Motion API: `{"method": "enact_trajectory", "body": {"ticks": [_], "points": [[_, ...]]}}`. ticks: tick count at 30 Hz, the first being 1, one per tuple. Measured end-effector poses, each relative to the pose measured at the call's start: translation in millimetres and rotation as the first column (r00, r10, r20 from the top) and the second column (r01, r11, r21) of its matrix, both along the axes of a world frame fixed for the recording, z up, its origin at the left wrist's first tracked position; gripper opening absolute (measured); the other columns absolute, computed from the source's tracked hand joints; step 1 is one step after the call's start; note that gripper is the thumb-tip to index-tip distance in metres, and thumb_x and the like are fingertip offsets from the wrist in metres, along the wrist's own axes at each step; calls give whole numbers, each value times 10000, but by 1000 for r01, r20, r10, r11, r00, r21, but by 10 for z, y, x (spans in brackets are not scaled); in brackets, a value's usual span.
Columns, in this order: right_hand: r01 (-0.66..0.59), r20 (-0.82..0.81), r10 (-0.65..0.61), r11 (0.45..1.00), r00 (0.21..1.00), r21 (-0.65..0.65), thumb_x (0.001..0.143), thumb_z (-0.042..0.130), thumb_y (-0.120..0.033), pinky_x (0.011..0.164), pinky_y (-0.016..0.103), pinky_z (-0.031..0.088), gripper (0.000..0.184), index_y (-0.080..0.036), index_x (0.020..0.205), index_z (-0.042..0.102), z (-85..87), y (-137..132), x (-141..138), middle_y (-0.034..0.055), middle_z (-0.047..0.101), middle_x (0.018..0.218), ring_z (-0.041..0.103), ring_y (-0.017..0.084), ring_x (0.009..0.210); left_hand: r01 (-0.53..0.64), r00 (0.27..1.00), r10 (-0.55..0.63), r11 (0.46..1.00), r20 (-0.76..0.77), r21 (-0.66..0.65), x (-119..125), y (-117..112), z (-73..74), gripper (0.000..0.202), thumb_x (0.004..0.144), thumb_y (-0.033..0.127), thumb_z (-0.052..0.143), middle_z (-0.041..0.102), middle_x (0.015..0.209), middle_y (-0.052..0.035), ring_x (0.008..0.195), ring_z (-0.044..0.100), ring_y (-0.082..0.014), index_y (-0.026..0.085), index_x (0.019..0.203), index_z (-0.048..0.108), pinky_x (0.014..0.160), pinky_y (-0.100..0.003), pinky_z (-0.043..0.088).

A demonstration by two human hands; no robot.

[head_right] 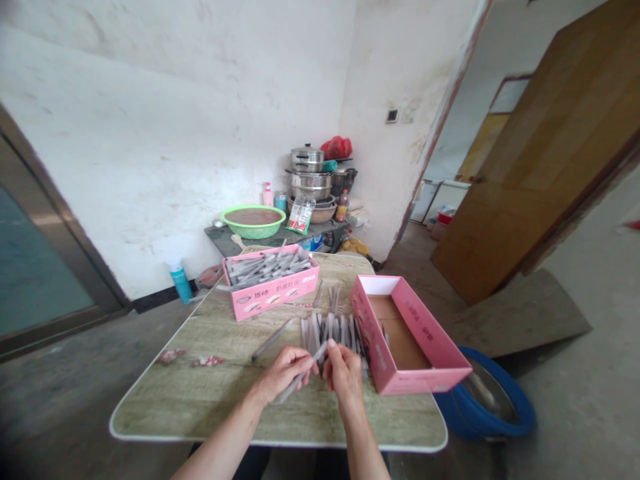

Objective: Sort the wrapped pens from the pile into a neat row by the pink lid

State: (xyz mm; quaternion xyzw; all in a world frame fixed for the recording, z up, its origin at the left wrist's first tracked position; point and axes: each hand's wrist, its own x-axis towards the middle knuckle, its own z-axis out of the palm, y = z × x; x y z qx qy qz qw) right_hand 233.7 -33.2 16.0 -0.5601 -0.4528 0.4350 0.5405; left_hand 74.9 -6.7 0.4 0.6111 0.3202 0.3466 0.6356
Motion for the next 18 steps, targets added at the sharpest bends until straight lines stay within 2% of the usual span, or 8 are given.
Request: {"method": "enact_trajectory", "body": {"ticks": [4,10,18], "points": [[-58,31,57,998,998,29,790,571,-582,299,178,180,484,-173,542,495,31,-12,-28,-54,450,385,321,43,278,16,1000,-16,1000,-7,0,-9,-10,-9,464,832,535,526,565,553,2,421,455,-65,96,813,677,426,-170,327],[-104,16,104,994,994,17,777,612,-520,308,181,173,416,-177,572,496,45,-56,-37,-71,440,407,294,36,296,54,998,-54,999,-31,-2,-8,-19,-4,465,823,544,535,553,532,7,400,453,-63,101,755,660,406,-167,327],[-42,-5,43,999,999,8,748,631,-536,310,197,169,436,-186,536,482,-19,-67,-120,-79,396,373,275,40,293,64,996,-65,998,-67,-9,6,0,-90,444,811,540,548,577,543,-1,381,463,-66,110,745,635,374,-158,325]]}}
